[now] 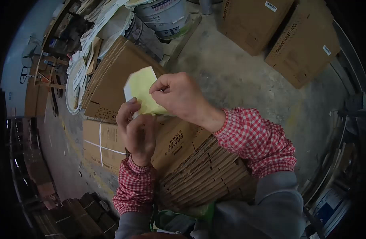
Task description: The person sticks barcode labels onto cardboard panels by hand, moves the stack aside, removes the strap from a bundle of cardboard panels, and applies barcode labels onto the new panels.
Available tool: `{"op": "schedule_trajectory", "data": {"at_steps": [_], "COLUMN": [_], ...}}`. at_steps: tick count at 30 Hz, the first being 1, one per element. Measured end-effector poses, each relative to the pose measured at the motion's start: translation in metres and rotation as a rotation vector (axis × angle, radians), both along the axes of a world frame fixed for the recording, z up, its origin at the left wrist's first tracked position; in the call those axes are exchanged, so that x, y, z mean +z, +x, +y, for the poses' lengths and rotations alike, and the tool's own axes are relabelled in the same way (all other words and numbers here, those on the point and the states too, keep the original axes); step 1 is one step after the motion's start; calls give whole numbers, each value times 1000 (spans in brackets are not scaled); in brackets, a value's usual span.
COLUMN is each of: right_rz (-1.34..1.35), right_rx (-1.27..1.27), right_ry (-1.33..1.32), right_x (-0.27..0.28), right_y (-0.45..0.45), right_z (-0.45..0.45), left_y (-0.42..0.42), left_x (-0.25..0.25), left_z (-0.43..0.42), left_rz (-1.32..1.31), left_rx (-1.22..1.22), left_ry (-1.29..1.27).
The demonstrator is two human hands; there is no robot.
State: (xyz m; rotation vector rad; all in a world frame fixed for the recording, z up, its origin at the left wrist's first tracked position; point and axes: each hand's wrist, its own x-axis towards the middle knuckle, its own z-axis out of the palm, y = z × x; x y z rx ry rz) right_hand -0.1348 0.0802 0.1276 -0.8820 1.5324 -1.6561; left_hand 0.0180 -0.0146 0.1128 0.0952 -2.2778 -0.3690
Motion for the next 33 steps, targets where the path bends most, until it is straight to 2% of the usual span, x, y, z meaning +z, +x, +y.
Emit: {"op": "schedule_trajectory", "data": {"at_steps": [2,4,6,7,10,11,13,15,16,18,20,21,22,24,25,27,28,31,33], "right_rz": [-47,-91,-41,-43,-20,-49,-77,-65,-63,220,449,456,453,464,411,421,631,596,478], "right_rx": [3,10,22,25,27,38,50,-30,-28,-193,-400,-401,-382,-62,64,282,384,503,529], "right_ry": [-29,-60,-21,-20,-21,-4,13,74,72,205,306,298,284,261,211,277,314,383,305], "right_x": [-8,-13,-15,-16,-22,-26,-38,-62,-78,-113,-139,-136,-127,-112,-109,-114,-113,-117,-125], "right_y": [-2,-4,-7,-7,-9,-11,-16,-22,-31,-59,-93,-100,-98,-89,-81,-71,-68,-61,-65], "right_z": [-3,-5,-7,-8,-11,-12,-17,-25,-30,-37,-40,-40,-46,-54,-62,-77,-85,-106,-128], "left_y": [-2,-4,-2,-1,-5,-6,-6,-4,-3,0,5,4,0,-8,-11,-20,-24,-36,-43], "left_x": [0,7,14,14,14,11,7,7,8,10,-1,-2,-7,-24,-34,-54,-65,-89,-102], "left_z": [4,4,1,-1,-8,-10,-12,-7,-4,-5,-18,-25,-32,-48,-58,-72,-80,-100,-109], "left_rz": [73,93,-91,-93,-115,-116,-136,-162,-133,-67,33,65,72,146,112,186,250,323,370], "left_rx": [31,47,164,167,84,82,5,-2,19,48,170,191,211,193,230,225,211,284,309], "left_ry": [256,258,48,49,-318,-317,-498,-445,-259,130,681,984,973,1239,1225,1259,1295,1245,1194]}}
